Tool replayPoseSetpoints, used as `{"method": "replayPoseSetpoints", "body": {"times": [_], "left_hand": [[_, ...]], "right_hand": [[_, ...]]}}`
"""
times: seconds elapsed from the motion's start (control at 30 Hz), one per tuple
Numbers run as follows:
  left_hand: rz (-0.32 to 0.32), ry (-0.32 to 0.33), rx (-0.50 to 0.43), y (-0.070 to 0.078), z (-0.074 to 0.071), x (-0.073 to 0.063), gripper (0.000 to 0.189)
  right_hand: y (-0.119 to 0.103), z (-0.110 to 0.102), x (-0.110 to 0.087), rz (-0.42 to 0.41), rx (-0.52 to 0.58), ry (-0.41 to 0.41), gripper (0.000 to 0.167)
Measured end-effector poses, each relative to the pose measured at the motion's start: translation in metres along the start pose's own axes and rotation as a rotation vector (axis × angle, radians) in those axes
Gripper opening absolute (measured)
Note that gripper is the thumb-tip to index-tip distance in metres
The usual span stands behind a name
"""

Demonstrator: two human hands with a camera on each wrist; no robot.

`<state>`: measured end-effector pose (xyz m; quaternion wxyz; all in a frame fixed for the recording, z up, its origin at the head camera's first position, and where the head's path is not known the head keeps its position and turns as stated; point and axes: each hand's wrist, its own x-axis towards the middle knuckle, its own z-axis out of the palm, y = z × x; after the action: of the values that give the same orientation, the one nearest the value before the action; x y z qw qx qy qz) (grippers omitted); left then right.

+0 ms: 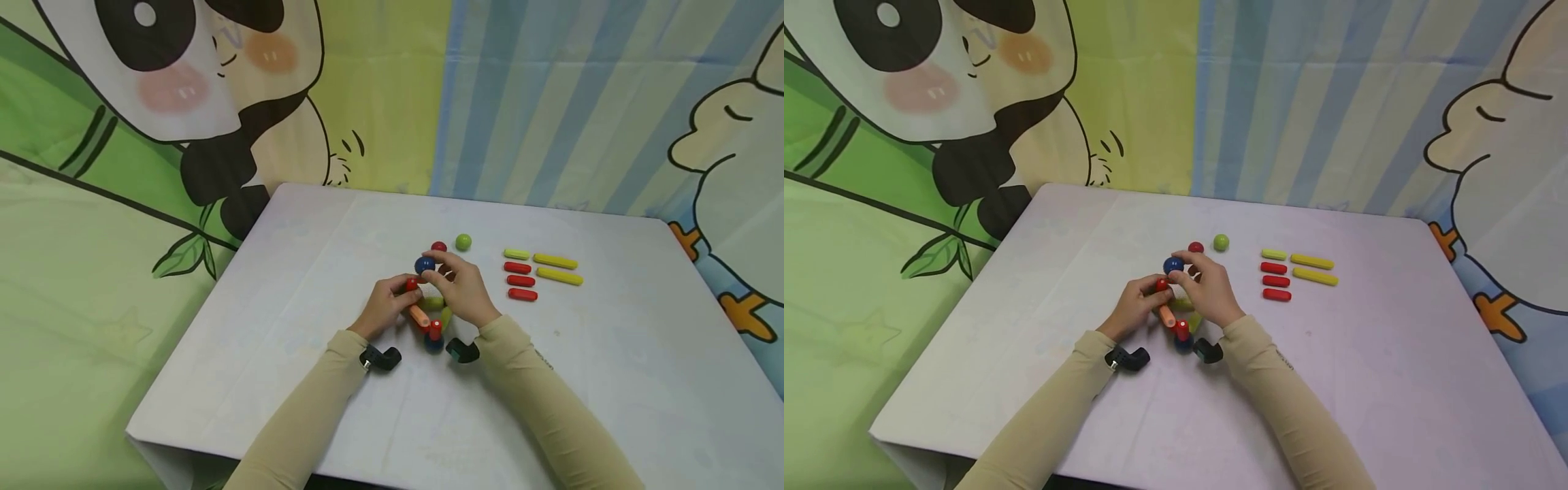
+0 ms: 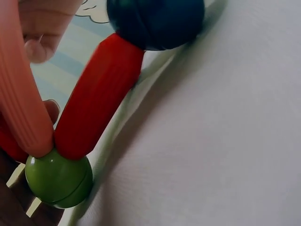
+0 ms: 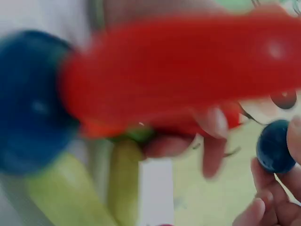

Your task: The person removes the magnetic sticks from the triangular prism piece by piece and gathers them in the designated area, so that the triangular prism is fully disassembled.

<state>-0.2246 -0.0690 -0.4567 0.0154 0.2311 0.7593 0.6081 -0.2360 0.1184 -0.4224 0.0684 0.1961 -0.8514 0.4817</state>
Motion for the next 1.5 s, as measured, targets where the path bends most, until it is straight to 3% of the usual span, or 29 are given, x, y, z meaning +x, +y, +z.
{"method": "replayPoseSetpoints", "body": {"times": [0.13,0.23,0.43,0.6,1.0,1.23,1.5], "left_hand": [[-0.012,-0.011,-0.038,-0.001,-0.002,0.0,0.027],[-0.031,-0.018,-0.038,-0.001,-0.002,-0.001,0.027],[-0.058,-0.029,-0.03,0.002,0.0,-0.001,0.026],[-0.068,-0.038,-0.012,0.005,0.001,0.0,0.026],[-0.054,-0.042,0.03,0.008,0.001,-0.001,0.025],[-0.055,-0.011,0.029,-0.029,0.007,0.005,0.026],[-0.024,0.008,0.035,-0.031,0.009,0.004,0.023]], "right_hand": [[0.008,-0.012,0.006,0.042,-0.021,0.115,0.037],[0.021,-0.017,0.01,0.088,-0.066,0.151,0.04],[0.052,-0.018,0.014,0.266,-0.131,0.111,0.046],[0.068,-0.017,0.018,0.351,-0.13,0.091,0.046],[0.088,-0.009,0.029,0.434,-0.119,0.074,0.047],[0.092,-0.007,0.034,0.44,-0.134,0.106,0.045],[0.088,-0.011,0.033,0.444,-0.119,0.095,0.049]]}}
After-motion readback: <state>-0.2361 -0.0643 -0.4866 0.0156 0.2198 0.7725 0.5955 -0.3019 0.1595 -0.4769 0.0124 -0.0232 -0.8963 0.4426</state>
